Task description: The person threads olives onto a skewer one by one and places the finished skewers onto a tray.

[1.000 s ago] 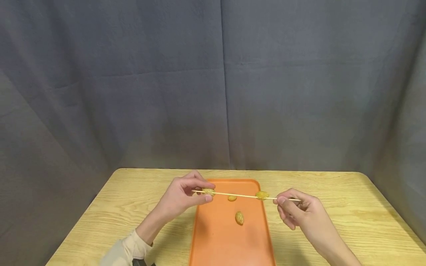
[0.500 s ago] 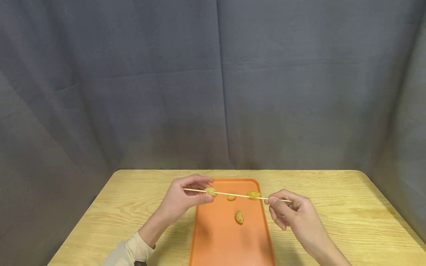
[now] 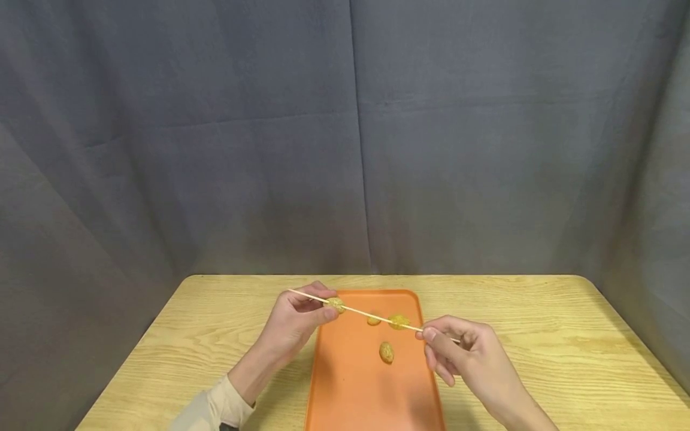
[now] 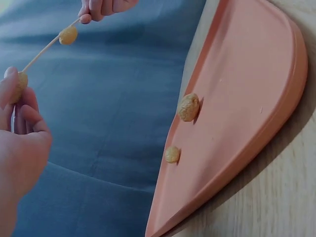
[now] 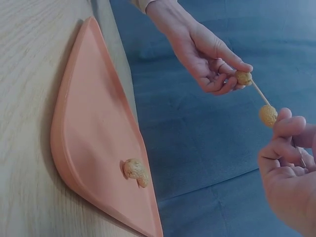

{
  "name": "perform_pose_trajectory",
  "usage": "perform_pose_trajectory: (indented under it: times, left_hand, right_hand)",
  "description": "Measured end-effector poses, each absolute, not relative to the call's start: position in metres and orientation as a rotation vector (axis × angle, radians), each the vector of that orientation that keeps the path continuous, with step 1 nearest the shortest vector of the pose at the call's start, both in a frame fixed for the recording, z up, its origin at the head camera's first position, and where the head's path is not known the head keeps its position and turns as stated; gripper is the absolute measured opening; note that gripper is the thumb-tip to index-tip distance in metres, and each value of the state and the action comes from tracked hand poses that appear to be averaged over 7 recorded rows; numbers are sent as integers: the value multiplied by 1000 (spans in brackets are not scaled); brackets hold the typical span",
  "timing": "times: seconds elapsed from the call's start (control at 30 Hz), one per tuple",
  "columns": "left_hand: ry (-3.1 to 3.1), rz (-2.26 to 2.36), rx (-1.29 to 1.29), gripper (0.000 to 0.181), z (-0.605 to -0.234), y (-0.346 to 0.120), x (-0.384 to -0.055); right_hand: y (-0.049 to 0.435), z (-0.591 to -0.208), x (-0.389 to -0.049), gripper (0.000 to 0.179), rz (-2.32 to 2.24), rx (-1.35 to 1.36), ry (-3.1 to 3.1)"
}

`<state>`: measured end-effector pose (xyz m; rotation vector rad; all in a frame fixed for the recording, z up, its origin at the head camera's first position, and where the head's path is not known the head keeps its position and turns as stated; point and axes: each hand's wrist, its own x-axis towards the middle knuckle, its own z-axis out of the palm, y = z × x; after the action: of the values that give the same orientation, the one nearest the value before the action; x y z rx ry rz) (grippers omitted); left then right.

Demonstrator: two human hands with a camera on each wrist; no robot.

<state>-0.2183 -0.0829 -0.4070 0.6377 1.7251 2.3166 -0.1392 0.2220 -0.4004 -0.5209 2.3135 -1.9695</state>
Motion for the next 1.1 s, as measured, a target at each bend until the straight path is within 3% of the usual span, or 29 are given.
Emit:
perform_pose_trajectory:
  times: [0.27,0.57,1.0,1.1]
  left_hand:
    - [1763,2252,613,33,-415,-74,-214]
    - [1736,2244,646,27,-421,-64,-210]
    - [1793,2150,592,44,-435,-47,-216]
    - [1903,2027,573,40,-439,-46,-223]
  right_hand:
    - [218,-407,-141,20,-1987,-579,2266]
    - [212,-412,-142,22,-2000,-616,2224]
    - [212,-415,-146,31,-2043,-402,2273]
    - [217,-411,-148,31,-2078,-372,2304]
